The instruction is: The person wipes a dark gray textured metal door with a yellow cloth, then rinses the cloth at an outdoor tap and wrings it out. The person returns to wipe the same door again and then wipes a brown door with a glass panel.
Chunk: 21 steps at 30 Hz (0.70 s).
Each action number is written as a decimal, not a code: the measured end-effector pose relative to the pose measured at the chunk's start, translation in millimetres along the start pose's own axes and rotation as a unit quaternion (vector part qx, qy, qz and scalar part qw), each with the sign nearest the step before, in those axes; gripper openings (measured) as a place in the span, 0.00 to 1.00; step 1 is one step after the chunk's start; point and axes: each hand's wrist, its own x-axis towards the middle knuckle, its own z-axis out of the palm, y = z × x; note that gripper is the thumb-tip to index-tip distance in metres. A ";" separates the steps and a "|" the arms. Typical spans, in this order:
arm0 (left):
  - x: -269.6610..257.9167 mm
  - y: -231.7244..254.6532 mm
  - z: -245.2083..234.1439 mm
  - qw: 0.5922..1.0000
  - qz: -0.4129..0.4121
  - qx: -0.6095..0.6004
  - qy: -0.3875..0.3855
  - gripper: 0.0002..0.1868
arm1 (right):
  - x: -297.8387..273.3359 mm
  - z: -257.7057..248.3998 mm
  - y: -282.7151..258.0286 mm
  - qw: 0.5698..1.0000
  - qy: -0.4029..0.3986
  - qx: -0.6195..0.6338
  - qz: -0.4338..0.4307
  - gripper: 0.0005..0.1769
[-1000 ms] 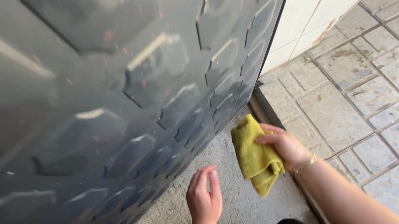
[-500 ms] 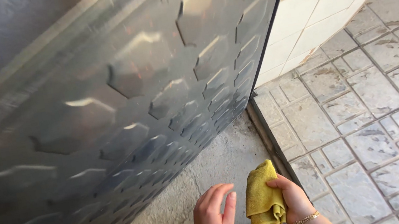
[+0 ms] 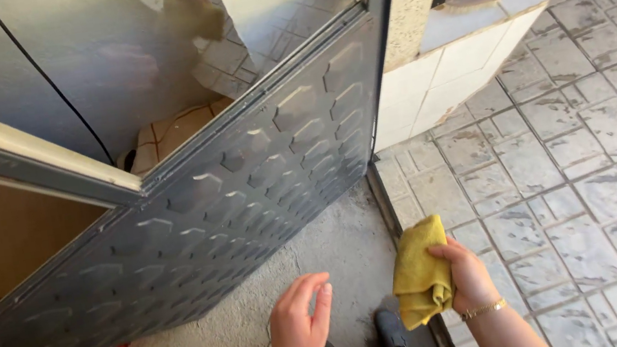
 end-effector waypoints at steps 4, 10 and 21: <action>-10.1 24.7 -5.4 1.000 -0.012 0.017 -0.017 0.17 | -24.4 -16.1 -27.8 1.000 -0.023 0.010 -0.013 0.24; -15.7 42.4 -18.5 0.999 -0.018 0.028 -0.030 0.17 | -55.1 -28.4 -44.3 0.998 -0.013 0.062 -0.012 0.17; 15.4 38.6 -33.5 0.994 0.072 0.001 -0.082 0.16 | -107.9 6.1 -48.7 0.989 0.002 0.138 -0.044 0.22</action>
